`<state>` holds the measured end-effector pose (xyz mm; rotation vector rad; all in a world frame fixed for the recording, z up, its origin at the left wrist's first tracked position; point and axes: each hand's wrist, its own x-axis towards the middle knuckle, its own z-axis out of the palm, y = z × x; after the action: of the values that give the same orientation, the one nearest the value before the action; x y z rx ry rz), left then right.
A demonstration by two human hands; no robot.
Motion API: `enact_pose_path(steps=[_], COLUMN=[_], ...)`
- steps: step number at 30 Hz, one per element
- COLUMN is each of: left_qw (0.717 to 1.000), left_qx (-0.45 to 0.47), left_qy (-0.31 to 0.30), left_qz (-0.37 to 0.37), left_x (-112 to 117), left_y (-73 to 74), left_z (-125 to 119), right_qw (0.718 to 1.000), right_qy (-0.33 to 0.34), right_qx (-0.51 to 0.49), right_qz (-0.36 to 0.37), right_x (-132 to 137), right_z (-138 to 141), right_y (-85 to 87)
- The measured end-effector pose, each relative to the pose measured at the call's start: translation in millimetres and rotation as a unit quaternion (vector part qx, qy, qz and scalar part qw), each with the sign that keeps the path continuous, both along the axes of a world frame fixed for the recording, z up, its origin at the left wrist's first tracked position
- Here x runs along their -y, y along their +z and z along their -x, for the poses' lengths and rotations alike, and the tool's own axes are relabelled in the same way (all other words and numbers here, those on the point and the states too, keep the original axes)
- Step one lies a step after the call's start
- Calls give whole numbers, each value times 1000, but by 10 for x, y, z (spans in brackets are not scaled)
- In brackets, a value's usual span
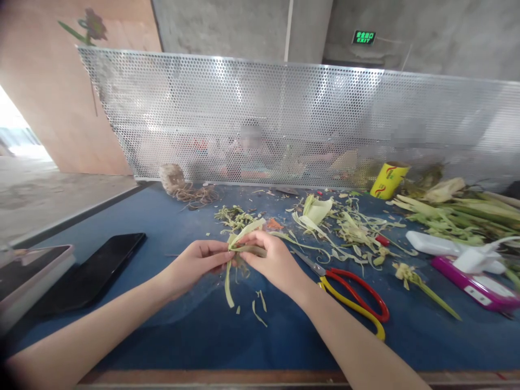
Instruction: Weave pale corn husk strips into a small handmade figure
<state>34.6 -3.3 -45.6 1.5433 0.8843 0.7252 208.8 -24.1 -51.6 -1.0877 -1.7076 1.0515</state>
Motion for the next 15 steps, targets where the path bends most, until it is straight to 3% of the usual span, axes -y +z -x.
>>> enact_pose_path(steps=[7,12,15], left_qw=[999,995,994], left_qx=[54,94,101], left_qy=[-3,-32,-29], left_qz=[8,21,12], left_x=[0,24,34], left_y=[-6,30,32], left_z=[-23,-18,-12], right_qw=[999,975,943], right_qy=[-8,-65,-32], right_qx=[-30,90,164], right_qz=[-16,-191,-290], right_x=[45,84,103], right_z=[40,1,-47], right_y=[-12,4,24])
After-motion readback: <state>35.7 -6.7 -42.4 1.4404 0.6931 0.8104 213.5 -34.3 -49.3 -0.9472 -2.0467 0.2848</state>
